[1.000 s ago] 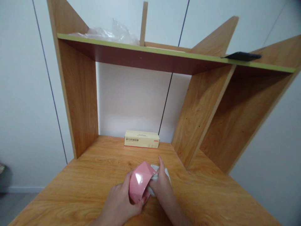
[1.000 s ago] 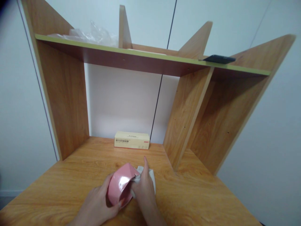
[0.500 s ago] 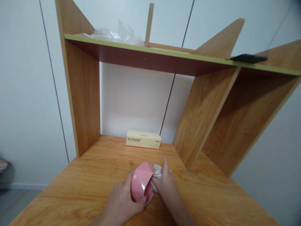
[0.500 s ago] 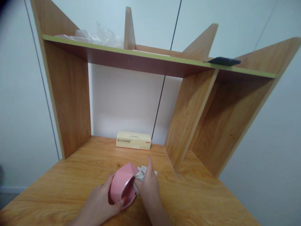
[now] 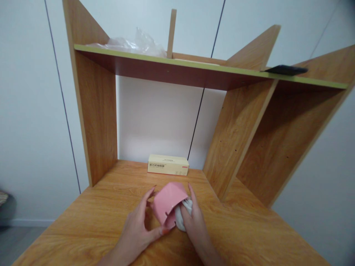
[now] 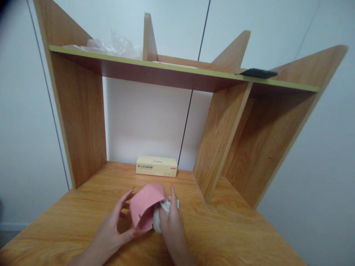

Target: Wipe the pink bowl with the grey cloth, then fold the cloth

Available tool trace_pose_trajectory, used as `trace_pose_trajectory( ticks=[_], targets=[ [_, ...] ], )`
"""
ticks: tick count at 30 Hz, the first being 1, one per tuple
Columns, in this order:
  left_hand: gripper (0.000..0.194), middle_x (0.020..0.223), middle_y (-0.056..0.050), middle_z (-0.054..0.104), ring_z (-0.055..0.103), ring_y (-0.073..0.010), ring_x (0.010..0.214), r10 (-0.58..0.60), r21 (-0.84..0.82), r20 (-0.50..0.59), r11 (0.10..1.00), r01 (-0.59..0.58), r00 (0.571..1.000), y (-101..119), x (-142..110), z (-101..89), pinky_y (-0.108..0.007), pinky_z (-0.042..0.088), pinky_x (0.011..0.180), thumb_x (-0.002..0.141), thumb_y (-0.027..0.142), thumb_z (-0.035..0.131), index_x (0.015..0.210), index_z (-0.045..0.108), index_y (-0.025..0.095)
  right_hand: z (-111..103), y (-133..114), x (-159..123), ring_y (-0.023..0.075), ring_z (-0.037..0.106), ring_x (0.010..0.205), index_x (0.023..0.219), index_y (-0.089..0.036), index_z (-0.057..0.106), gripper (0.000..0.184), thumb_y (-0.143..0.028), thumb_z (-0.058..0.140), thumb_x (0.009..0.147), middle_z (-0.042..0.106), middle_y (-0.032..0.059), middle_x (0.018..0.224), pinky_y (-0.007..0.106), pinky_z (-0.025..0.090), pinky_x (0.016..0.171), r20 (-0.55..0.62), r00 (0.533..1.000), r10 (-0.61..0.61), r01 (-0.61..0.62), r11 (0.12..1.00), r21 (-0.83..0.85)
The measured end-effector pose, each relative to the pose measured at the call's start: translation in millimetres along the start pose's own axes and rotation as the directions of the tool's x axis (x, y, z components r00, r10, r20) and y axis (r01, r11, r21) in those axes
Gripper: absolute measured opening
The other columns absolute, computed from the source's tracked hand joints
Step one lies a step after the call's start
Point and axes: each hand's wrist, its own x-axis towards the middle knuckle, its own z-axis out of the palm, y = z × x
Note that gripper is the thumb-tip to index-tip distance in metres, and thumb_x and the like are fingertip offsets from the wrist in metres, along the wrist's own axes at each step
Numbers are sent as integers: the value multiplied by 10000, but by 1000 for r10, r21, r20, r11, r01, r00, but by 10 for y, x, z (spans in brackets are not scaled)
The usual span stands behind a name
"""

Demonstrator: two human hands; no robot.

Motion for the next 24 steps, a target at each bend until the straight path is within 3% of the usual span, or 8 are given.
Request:
trace_pose_trajectory(
  ticks=[4,8,13,16,20,22,24],
  targets=[
    [938,1301,-161,411,502,-259,1075,25,-169,47,985,-16,999,15,-45,103,-372,439,869,616,509,668,1335,174,163,49,-43,-11,191,571,990,1345,-166,251,629,-295,475,771,576,99,1131,288,461,822,-37,999,25,-20,991,132],
    [755,1205,-143,505,487,-259,1097,-29,-107,-11,994,28,1000,91,-102,164,-399,384,934,661,376,652,1272,270,151,122,-69,-34,187,620,866,1354,-157,214,722,-270,531,715,617,87,1030,277,494,735,1,995,95,-94,983,158],
    [690,1064,-118,601,592,-253,909,-58,41,-44,997,60,997,122,-79,143,-380,466,796,625,360,643,1210,337,159,98,-141,-5,186,618,669,1355,-150,226,782,-258,575,663,636,28,772,262,473,588,-112,991,77,-93,986,-142],
    [669,994,-104,637,621,-252,818,-58,123,-34,991,62,998,145,-71,130,-353,488,708,620,349,629,1206,366,159,-1,-162,13,178,566,519,1365,-169,204,772,-310,556,692,584,-22,600,254,416,491,-106,994,14,-55,917,-396],
    [684,1020,-112,636,626,-275,826,-39,226,7,973,36,999,162,-83,123,-357,479,723,601,319,615,1225,386,160,-136,-150,15,187,539,510,1362,-182,214,737,-265,519,696,548,-23,552,263,384,501,-38,976,-212,138,750,-647],
    [693,1060,-120,622,620,-289,861,-38,250,44,968,26,998,150,-83,117,-359,476,739,595,331,613,1227,384,165,-171,-145,15,193,544,556,1357,-183,230,732,-242,516,686,555,-6,583,271,394,539,3,945,-328,242,693,-679],
    [688,1050,-111,627,619,-281,868,-33,244,66,970,16,997,138,-80,108,-348,476,742,598,322,603,1228,373,170,-177,-142,20,194,542,572,1355,-188,236,727,-233,512,684,557,-1,605,274,395,556,25,933,-359,280,681,-676]
  ],
)
